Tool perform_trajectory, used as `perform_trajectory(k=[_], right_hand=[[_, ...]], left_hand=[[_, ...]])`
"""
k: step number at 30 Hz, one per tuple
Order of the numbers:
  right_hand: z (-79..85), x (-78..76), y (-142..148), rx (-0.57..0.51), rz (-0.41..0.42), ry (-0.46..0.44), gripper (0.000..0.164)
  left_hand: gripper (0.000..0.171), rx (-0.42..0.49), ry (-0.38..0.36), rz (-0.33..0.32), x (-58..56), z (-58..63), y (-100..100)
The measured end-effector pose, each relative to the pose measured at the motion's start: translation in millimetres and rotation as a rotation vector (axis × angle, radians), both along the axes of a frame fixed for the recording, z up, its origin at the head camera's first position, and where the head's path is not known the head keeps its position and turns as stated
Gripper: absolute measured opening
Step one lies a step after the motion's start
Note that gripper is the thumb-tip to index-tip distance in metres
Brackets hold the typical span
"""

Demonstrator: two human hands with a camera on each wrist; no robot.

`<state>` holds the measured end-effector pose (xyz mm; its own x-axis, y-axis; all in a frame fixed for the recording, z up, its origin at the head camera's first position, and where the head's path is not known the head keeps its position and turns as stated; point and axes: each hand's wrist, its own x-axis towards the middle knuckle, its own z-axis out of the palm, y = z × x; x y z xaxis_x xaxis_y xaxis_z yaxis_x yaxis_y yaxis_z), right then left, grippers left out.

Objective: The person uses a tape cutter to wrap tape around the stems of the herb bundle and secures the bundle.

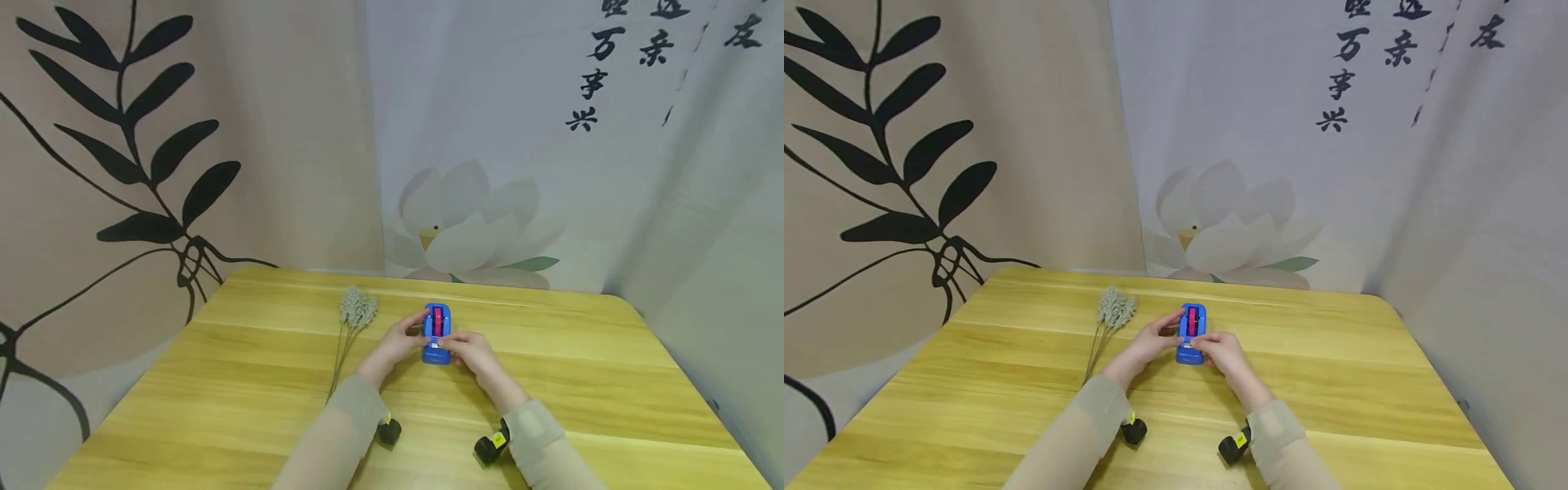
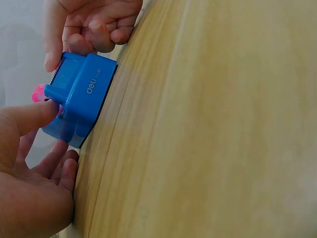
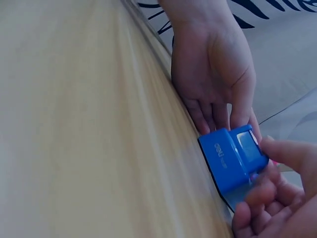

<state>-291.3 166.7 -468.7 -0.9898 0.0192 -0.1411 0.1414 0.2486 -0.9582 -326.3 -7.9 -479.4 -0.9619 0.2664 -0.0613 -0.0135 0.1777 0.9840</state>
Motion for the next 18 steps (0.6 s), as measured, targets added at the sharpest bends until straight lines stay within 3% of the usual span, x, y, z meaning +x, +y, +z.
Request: perform_trajectory(k=[18], right_hand=[[1.8,8.7,-7.6,-0.090,-0.094,-0.021,0.030]], left_hand=[[0.057,-0.033,-0.002,0.052,0.8,2.5,6.8]])
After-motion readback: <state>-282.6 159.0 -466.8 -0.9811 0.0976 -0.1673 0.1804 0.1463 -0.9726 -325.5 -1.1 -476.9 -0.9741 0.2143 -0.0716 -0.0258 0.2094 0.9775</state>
